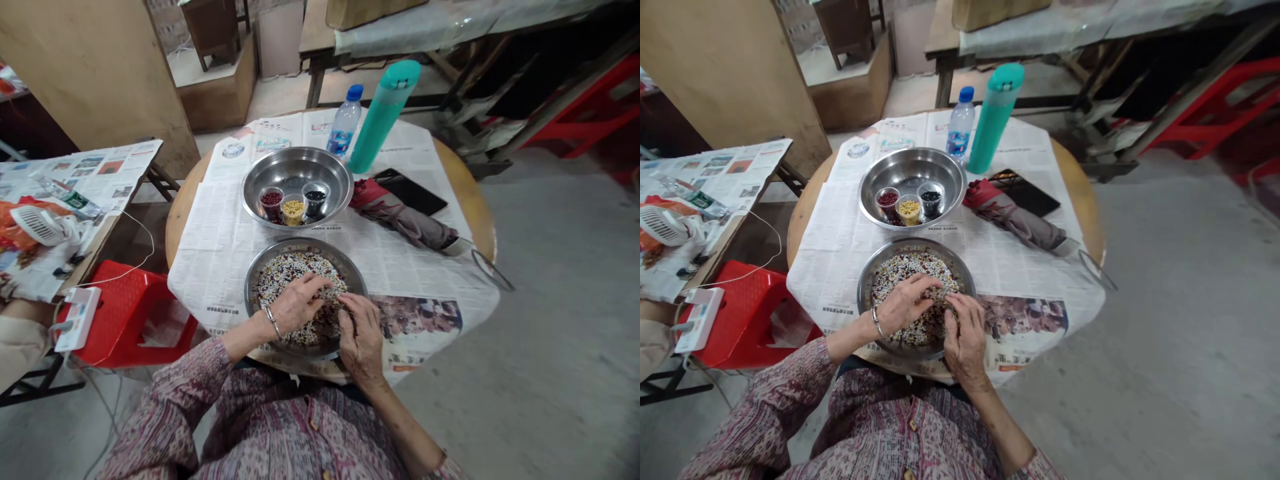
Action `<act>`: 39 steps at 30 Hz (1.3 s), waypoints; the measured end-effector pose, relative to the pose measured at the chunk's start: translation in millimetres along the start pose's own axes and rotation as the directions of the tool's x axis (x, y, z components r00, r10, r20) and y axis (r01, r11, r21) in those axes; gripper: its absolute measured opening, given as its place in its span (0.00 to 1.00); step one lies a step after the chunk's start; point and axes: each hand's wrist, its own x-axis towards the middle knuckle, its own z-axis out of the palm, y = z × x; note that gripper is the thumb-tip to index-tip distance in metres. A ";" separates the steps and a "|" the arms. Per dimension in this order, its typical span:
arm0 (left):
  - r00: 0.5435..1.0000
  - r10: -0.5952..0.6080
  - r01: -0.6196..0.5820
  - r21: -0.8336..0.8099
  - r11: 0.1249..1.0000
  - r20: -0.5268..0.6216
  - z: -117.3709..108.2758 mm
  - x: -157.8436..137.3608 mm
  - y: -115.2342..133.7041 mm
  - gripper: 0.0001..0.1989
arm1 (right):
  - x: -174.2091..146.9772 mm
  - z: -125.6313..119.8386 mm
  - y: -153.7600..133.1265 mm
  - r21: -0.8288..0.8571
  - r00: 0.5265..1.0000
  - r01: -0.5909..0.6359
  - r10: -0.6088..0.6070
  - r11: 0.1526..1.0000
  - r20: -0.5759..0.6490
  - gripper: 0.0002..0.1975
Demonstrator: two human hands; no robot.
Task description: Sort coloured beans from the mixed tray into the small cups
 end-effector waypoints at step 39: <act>0.996 -0.084 0.079 0.453 0.888 -0.009 -19.5 -9.8 -8.8 0.29 | 0.0 -1.1 -0.3 -0.013 1.000 0.022 -0.022 1.000 0.011 0.13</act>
